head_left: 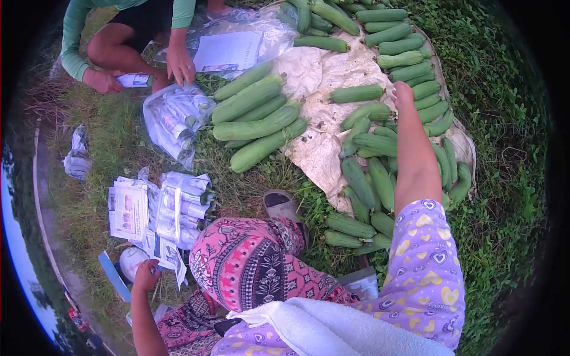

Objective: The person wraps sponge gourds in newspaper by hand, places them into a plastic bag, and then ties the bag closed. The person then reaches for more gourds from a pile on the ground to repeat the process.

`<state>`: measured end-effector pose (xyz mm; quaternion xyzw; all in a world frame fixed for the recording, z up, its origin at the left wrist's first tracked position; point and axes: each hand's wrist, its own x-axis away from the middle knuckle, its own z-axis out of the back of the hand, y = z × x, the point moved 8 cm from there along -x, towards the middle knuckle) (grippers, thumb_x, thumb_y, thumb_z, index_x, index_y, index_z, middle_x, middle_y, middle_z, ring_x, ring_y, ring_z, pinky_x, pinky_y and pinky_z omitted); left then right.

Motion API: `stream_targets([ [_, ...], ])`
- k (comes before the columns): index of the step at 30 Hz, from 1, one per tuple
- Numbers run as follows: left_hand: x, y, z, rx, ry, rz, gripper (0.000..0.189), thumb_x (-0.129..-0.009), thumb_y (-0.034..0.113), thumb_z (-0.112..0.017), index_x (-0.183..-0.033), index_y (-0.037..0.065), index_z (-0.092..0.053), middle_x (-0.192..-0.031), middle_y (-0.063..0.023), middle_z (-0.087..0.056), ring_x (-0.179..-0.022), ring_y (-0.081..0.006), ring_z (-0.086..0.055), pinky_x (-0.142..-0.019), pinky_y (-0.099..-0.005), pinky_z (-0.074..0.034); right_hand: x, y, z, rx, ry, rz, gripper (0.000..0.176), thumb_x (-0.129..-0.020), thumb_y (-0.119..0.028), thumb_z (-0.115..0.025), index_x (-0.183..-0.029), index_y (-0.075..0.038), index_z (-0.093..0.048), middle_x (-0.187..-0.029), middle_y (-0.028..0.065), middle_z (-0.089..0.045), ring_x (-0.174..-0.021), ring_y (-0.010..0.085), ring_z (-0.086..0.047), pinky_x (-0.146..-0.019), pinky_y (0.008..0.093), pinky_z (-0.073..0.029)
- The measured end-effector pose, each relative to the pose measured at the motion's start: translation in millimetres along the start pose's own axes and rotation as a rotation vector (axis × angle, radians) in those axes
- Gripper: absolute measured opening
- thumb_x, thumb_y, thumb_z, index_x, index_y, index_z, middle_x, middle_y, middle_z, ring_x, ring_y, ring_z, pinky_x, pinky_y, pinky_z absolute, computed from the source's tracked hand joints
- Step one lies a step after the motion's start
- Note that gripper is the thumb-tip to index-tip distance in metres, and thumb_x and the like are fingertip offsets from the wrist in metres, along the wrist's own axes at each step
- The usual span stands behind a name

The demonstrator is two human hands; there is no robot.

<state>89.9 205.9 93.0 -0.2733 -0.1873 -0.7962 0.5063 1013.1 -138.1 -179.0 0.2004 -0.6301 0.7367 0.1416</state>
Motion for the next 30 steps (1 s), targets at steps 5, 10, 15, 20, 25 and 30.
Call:
stream_targets([
  [5, -4.5, 8.2, -11.5, 0.048, -0.094, 0.065, 0.037, -0.074, 0.012, -0.068, -0.108, -0.001, -0.062, -0.100, -0.0169, -0.065, -0.090, -0.0284, -0.064, -0.082, -0.0370, -0.050, 31.7, -75.4, -22.3, 1.420, 0.210, 0.822, 0.032, -0.087, -0.015, -0.045, -0.116, -0.015, -0.060, -0.131, 0.0051, -0.053, -0.119, 0.0293, -0.048, -0.094, 0.0472, -0.042],
  [10, -14.4, 22.7, -14.9, -0.004, -0.155, 0.068, 0.034, -0.074, 0.012, -0.067, -0.105, -0.001, -0.062, -0.096, -0.0175, -0.063, -0.089, -0.0292, -0.063, -0.081, -0.0371, -0.050, 14.5, -66.2, -56.9, 1.948, 0.044, 0.992, 0.040, -0.090, -0.013, -0.043, -0.128, -0.019, -0.052, -0.128, 0.0005, -0.052, -0.119, 0.0254, -0.046, -0.097, 0.0510, -0.037],
  [15, -21.9, 22.6, -9.4, 0.044, -0.118, 0.060, 0.031, -0.075, 0.010, -0.068, -0.104, 0.002, -0.062, -0.098, -0.0165, -0.063, -0.088, -0.0296, -0.062, -0.080, -0.0381, -0.049, 26.7, -69.9, -59.8, 2.168, 0.163, 0.910, 0.032, -0.090, -0.017, -0.045, -0.121, -0.020, -0.055, -0.115, 0.0038, -0.052, -0.112, 0.0227, -0.048, -0.094, 0.0492, -0.037],
  [20, -20.2, 1.4, -0.3, 0.049, -0.048, 0.025, 0.031, -0.074, 0.007, -0.069, -0.103, 0.000, -0.061, -0.096, -0.0169, -0.063, -0.090, -0.0297, -0.063, -0.081, -0.0377, -0.050, 32.9, -77.7, -39.1, 2.155, 0.212, 0.981, 0.019, -0.090, -0.016, -0.044, -0.107, -0.017, -0.055, -0.112, 0.0013, -0.057, -0.113, 0.0215, -0.049, -0.095, 0.0525, -0.036],
  [25, -6.2, -27.9, 3.8, 0.062, -0.035, 0.072, 0.034, -0.074, 0.004, -0.069, -0.106, 0.000, -0.061, -0.098, -0.0167, -0.064, -0.092, -0.0285, -0.064, -0.083, -0.0369, -0.051, 73.5, -116.6, -9.9, 1.649, 0.351, 1.013, 0.030, -0.087, -0.027, -0.056, -0.115, -0.016, -0.053, -0.110, 0.0053, -0.062, -0.105, 0.0272, -0.056, -0.092, 0.0521, -0.039],
  [30, 19.0, -55.0, 29.2, 0.028, 0.012, 0.141, 0.037, -0.077, 0.014, -0.066, -0.111, 0.000, -0.063, -0.104, -0.0179, -0.065, -0.096, -0.0292, -0.064, -0.086, -0.0370, -0.049, 151.4, -181.5, -28.7, 1.052, 0.282, 1.056, 0.057, -0.084, -0.042, -0.062, -0.135, -0.021, -0.046, -0.128, 0.0157, -0.055, -0.108, 0.0304, -0.058, -0.091, 0.0386, -0.045],
])
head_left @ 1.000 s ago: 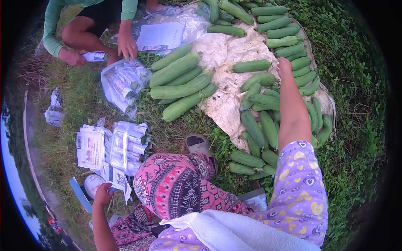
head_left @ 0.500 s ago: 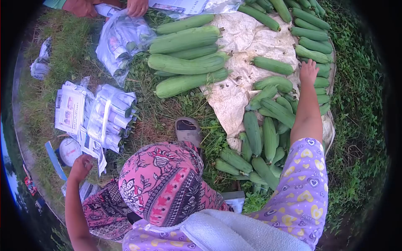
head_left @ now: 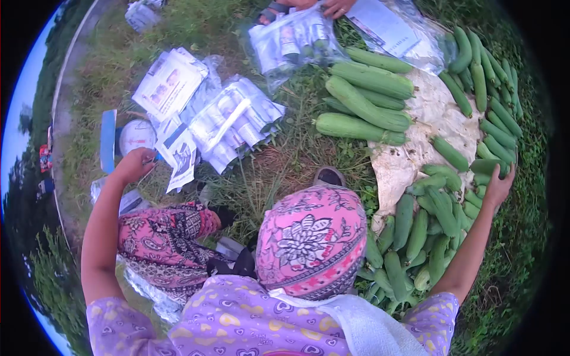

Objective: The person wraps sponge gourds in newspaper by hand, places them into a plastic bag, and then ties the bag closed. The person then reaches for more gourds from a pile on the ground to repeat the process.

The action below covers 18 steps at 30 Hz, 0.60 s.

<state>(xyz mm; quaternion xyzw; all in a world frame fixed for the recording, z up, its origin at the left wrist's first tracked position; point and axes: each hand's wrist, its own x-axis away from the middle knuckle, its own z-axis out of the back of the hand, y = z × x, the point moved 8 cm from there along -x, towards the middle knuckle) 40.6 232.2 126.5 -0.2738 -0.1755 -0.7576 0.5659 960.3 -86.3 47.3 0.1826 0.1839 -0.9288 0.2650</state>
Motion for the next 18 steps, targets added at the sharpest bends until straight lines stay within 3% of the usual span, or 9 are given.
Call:
stream_targets([
  [2, 9.6, -19.8, 6.1, 0.061, 0.012, 0.060, 0.036, -0.078, 0.017, -0.066, -0.109, 0.000, -0.063, -0.103, -0.0173, -0.067, -0.094, -0.0292, -0.064, -0.085, -0.0372, -0.050, -2.6, -51.9, 2.7, -0.543, -0.180, 0.122, 0.041, -0.093, -0.025, -0.055, -0.131, -0.010, -0.050, -0.122, 0.0130, -0.058, -0.106, 0.0213, -0.057, -0.090, 0.0321, -0.044],
  [3, 13.1, -31.3, 7.3, 0.102, 0.005, 0.072, 0.035, -0.078, 0.018, -0.066, -0.108, 0.000, -0.063, -0.103, -0.0165, -0.067, -0.093, -0.0284, -0.065, -0.084, -0.0370, -0.050, -1.5, -82.8, 0.4, -0.684, -0.327, 0.077, 0.039, -0.095, -0.022, -0.053, -0.130, -0.006, -0.050, -0.120, 0.0112, -0.058, -0.107, 0.0190, -0.056, -0.087, 0.0291, -0.045],
  [4, 10.3, -51.7, 1.6, 0.157, 0.047, 0.015, 0.034, -0.079, 0.020, -0.066, -0.107, 0.002, -0.064, -0.100, -0.0157, -0.067, -0.088, -0.0269, -0.065, -0.081, -0.0363, -0.050, 8.2, -121.1, 7.3, -0.728, -0.393, -0.038, 0.039, -0.093, -0.024, -0.055, -0.129, -0.007, -0.052, -0.118, 0.0078, -0.059, -0.103, 0.0157, -0.057, -0.081, 0.0264, -0.045],
  [8, 9.2, -103.3, -35.6, 0.153, 0.167, 0.030, 0.038, -0.076, 0.018, -0.067, -0.112, 0.005, -0.063, -0.106, -0.0151, -0.065, -0.096, -0.0281, -0.063, -0.086, -0.0373, -0.049, 51.3, -312.3, 18.1, -1.145, -0.714, 0.033, 0.039, -0.091, -0.028, -0.058, -0.126, -0.010, -0.053, -0.111, 0.0012, -0.059, -0.094, 0.0074, -0.055, -0.072, 0.0226, -0.044],
  [11, 7.1, -125.0, -87.2, 0.161, 0.178, 0.037, 0.040, -0.073, 0.018, -0.070, -0.110, 0.007, -0.062, -0.107, -0.0134, -0.063, -0.098, -0.0287, -0.061, -0.087, -0.0384, -0.049, 104.7, -459.8, 4.2, -1.280, -1.119, 0.147, 0.038, -0.093, -0.028, -0.055, -0.123, -0.007, -0.049, -0.111, 0.0027, -0.056, -0.096, 0.0127, -0.057, -0.078, 0.0282, -0.048],
  [14, 8.0, -128.4, -159.5, 0.079, 0.128, 0.038, 0.047, -0.068, 0.017, -0.073, -0.112, 0.010, -0.060, -0.109, -0.0093, -0.059, -0.099, -0.0288, -0.059, -0.086, -0.0389, -0.049, 213.5, -606.4, 31.4, -1.226, -1.512, 0.307, 0.036, -0.092, -0.024, -0.056, -0.123, -0.007, -0.047, -0.109, 0.0040, -0.058, -0.096, 0.0130, -0.058, -0.080, 0.0284, -0.049],
  [16, 6.3, -134.7, -204.5, 0.120, 0.122, 0.072, 0.048, -0.067, 0.014, -0.073, -0.113, 0.009, -0.059, -0.111, -0.0089, -0.059, -0.104, -0.0287, -0.057, -0.090, -0.0392, -0.046, 295.9, -675.6, 50.5, -1.162, -1.652, 0.351, 0.041, -0.090, -0.023, -0.058, -0.126, -0.006, -0.049, -0.111, 0.0048, -0.058, -0.099, 0.0141, -0.057, -0.083, 0.0303, -0.048],
  [18, 12.3, -138.0, -224.4, 0.167, 0.305, 0.071, 0.048, -0.067, 0.012, -0.073, -0.112, 0.008, -0.059, -0.112, -0.0086, -0.059, -0.107, -0.0282, -0.055, -0.093, -0.0396, -0.044, 380.4, -722.6, 38.9, -1.130, -1.838, 0.343, 0.039, -0.089, -0.022, -0.059, -0.124, -0.005, -0.054, -0.111, 0.0052, -0.059, -0.100, 0.0143, -0.057, -0.084, 0.0324, -0.048],
])
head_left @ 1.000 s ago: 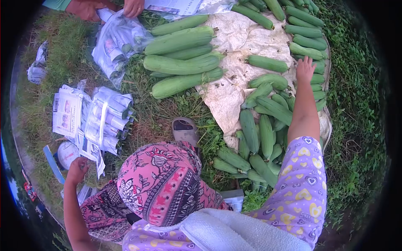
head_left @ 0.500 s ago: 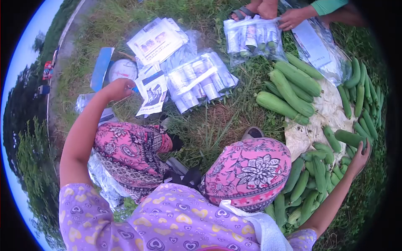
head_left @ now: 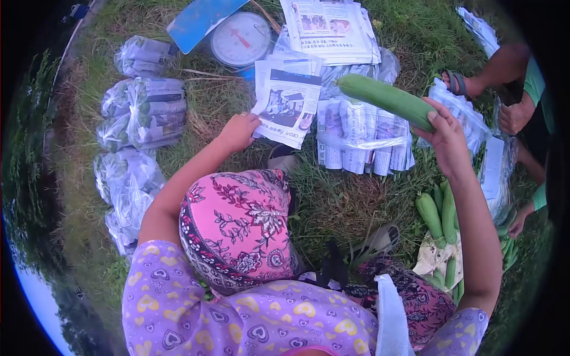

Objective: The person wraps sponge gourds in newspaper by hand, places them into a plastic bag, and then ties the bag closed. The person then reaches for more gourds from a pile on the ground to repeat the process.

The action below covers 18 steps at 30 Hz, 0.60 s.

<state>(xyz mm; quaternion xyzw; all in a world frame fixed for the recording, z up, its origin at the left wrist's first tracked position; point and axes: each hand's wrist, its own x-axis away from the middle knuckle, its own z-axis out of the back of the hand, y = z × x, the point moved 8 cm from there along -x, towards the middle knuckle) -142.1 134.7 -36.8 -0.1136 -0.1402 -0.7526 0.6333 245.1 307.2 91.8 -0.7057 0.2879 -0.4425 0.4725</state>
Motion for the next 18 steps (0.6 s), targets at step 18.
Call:
stream_targets([
  [18, -8.9, -42.8, -20.2, 0.331, 0.377, -0.023, 0.009, -0.077, 0.008, -0.064, -0.085, 0.007, -0.063, -0.112, -0.0091, -0.060, -0.113, -0.0268, -0.051, -0.096, -0.0406, -0.040, -123.6, 287.6, -200.7, -0.151, -0.050, -0.617, 0.035, -0.091, -0.027, -0.047, -0.116, -0.004, -0.056, -0.106, 0.0102, -0.062, -0.088, 0.0204, -0.061, -0.070, 0.0353, -0.046],
])
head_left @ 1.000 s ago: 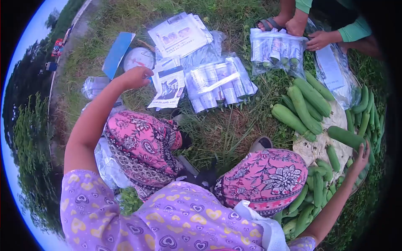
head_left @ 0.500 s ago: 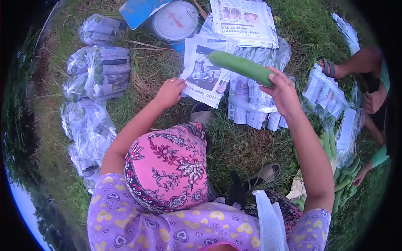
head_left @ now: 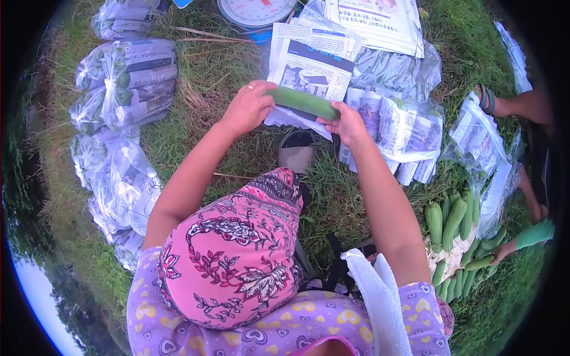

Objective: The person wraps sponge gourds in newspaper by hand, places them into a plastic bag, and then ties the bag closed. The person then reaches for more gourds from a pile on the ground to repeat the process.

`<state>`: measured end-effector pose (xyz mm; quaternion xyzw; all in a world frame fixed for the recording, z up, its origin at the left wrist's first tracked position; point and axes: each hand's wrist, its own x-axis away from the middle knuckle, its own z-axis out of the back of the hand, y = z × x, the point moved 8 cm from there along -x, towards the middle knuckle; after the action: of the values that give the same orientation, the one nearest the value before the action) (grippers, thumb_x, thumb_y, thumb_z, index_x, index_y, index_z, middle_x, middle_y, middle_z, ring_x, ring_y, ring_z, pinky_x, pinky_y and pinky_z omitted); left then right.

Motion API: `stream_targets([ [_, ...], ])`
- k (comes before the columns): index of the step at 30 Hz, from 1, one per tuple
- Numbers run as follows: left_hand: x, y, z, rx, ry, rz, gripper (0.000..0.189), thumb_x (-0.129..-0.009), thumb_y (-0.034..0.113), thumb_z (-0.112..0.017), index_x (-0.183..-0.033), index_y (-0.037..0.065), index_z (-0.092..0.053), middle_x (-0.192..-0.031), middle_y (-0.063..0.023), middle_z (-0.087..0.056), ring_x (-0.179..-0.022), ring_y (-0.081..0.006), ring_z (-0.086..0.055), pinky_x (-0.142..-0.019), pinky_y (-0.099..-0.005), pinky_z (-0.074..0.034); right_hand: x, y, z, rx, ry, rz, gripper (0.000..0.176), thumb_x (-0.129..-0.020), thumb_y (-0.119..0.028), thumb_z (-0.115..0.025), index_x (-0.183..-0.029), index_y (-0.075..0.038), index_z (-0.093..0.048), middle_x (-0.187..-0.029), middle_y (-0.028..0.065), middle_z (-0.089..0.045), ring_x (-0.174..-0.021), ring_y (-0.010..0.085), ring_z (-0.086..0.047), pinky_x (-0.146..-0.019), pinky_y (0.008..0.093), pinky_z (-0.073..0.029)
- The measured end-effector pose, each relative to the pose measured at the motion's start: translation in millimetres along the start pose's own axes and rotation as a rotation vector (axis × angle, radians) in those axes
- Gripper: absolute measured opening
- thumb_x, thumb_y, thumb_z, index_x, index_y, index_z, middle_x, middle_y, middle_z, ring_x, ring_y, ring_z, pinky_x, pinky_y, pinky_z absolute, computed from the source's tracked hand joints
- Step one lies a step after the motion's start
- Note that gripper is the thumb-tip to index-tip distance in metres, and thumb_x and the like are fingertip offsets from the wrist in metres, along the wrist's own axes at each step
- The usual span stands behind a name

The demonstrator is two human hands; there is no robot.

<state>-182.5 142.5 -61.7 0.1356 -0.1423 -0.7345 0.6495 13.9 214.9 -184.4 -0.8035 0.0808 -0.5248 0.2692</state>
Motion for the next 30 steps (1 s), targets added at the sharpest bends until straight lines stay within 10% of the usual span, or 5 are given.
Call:
stream_targets([
  [6, -19.6, -52.4, -31.2, 0.340, -0.089, 0.195, 0.016, -0.081, 0.013, -0.064, -0.093, 0.004, -0.061, -0.107, -0.0148, -0.062, -0.100, -0.0334, -0.058, -0.087, -0.0416, -0.046, -3.8, -18.2, -1.2, 0.399, 0.247, 0.040, 0.040, -0.089, -0.031, -0.046, -0.114, -0.003, -0.059, -0.107, 0.0119, -0.061, -0.092, 0.0274, -0.058, -0.078, 0.0451, -0.044],
  [12, -48.0, -72.9, -39.5, 0.355, -0.192, 0.310, 0.017, -0.084, 0.015, -0.065, -0.094, 0.002, -0.060, -0.077, -0.0122, -0.064, -0.069, -0.0210, -0.059, -0.067, -0.0346, -0.047, 60.8, -73.7, -45.4, 1.215, 0.730, 1.113, 0.027, -0.084, -0.020, -0.055, -0.106, -0.008, -0.065, -0.109, 0.0103, -0.060, -0.099, 0.0311, -0.054, -0.086, 0.0410, -0.043],
  [23, -29.8, -59.4, -2.3, 0.209, 0.486, 0.404, 0.017, -0.079, 0.014, -0.069, -0.081, 0.000, -0.058, -0.073, -0.0114, -0.063, -0.068, -0.0259, -0.061, -0.065, -0.0359, -0.048, -2.0, -45.6, -90.7, 1.471, 0.278, 1.035, 0.024, -0.082, -0.011, -0.051, -0.105, -0.011, -0.056, -0.106, 0.0051, -0.053, -0.107, 0.0248, -0.049, -0.086, 0.0402, -0.040],
  [26, 28.7, -51.6, -85.7, 1.265, 0.204, 1.183, 0.029, -0.087, 0.028, -0.066, -0.077, 0.004, -0.055, -0.066, 0.0017, -0.054, -0.060, -0.0121, -0.055, -0.054, -0.0284, -0.047, -18.2, -52.6, -79.5, 1.432, 0.283, 0.853, 0.025, -0.081, -0.010, -0.053, -0.106, -0.011, -0.056, -0.106, 0.0059, -0.054, -0.106, 0.0259, -0.050, -0.084, 0.0420, -0.040],
  [30, 27.6, -15.6, -110.0, 1.688, 0.121, 1.172, 0.039, -0.095, 0.034, -0.051, -0.117, 0.002, -0.050, -0.110, -0.0127, -0.060, -0.095, -0.0191, -0.062, -0.079, -0.0325, -0.050, -13.0, -55.7, -80.2, 1.288, 0.230, 0.847, 0.038, -0.072, -0.010, -0.065, -0.109, -0.008, -0.056, -0.107, 0.0096, -0.057, -0.105, 0.0296, -0.052, -0.085, 0.0423, -0.044],
])
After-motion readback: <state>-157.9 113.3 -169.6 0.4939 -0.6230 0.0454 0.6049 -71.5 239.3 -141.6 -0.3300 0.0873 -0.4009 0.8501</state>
